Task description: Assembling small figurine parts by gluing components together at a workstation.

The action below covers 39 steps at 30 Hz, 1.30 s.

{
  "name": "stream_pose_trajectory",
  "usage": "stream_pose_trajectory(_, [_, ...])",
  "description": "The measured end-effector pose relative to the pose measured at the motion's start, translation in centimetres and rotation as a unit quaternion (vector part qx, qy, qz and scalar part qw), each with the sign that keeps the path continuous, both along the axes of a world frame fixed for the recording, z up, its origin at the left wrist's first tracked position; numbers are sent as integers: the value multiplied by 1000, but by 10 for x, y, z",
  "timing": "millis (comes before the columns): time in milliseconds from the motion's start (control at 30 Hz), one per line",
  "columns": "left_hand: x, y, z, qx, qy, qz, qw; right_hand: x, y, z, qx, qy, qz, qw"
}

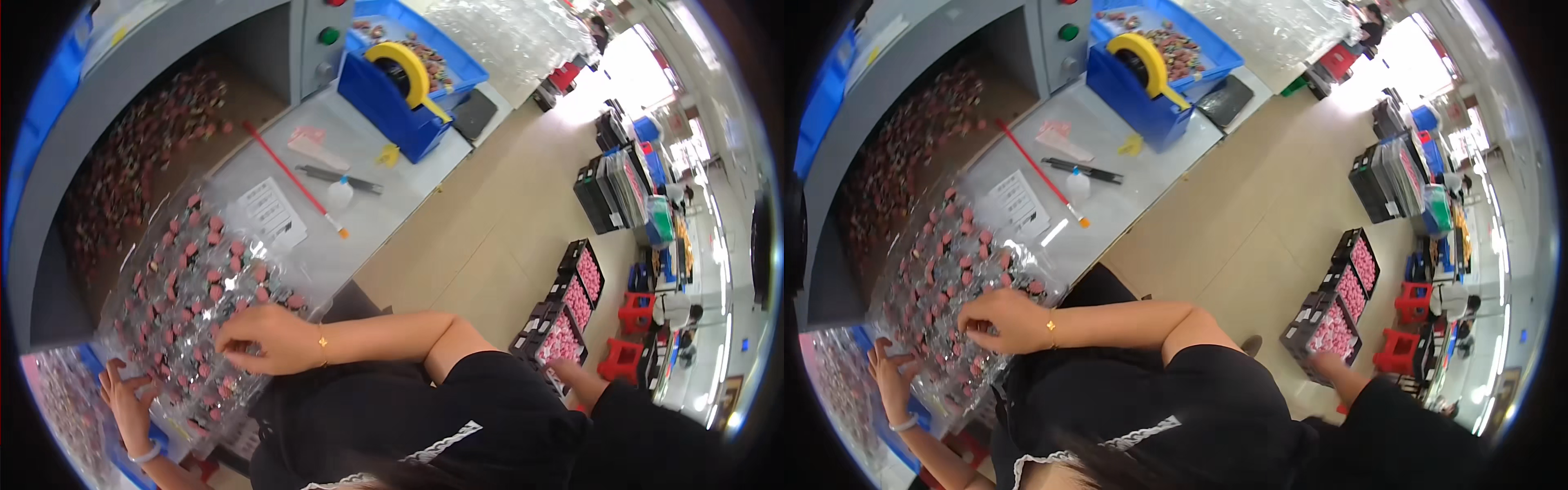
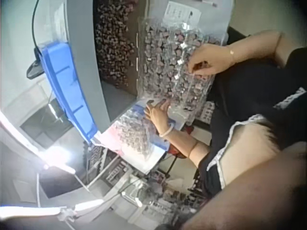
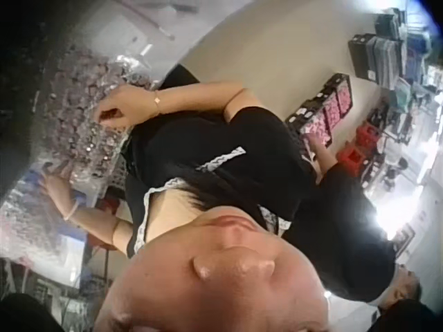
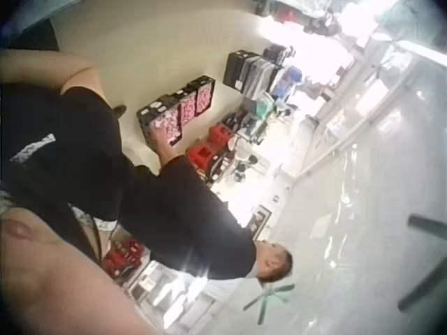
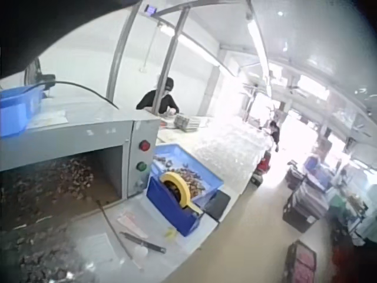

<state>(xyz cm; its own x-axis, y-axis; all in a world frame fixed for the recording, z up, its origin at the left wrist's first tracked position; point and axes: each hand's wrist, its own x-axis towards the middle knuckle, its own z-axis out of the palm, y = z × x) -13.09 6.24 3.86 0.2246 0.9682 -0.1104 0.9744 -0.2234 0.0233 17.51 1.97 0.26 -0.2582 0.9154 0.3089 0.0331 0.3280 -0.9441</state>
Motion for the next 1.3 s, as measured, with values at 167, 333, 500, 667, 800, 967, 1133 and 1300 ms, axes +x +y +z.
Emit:
stream_pose_trajectory(167, [11,2,-6,-7,-10,-13,1000,4,-3,1,6,-20,5,1000])
stream_pose_trajectory(333, [-7,9,-11,2,-97,-95,991,9,2,-1,23,-30,15,999])
stream_pose_trajectory(500, [-46,5,-15,-22,-259,-36,965,9,2,-3,22,-33,15,999])
stream_pose_trajectory(667, [39,-50,9,-30,-667,-3,745,1,4,-9,20,-31,19,999])
stream_pose_trajectory(800, [77,-85,-18,-70,-824,123,549,-3,6,2,60,-38,10,997])
stream_pose_trajectory(967, [122,-63,-21,-219,-861,133,439,0,-1,14,125,-84,-47,987])
stream_pose_trajectory(1133, [126,-57,-18,-329,-884,124,308,-7,-2,14,149,-60,-9,987])
stream_pose_trajectory(1300, [125,-61,-19,-295,-877,124,359,-16,-3,15,168,-96,-71,979])
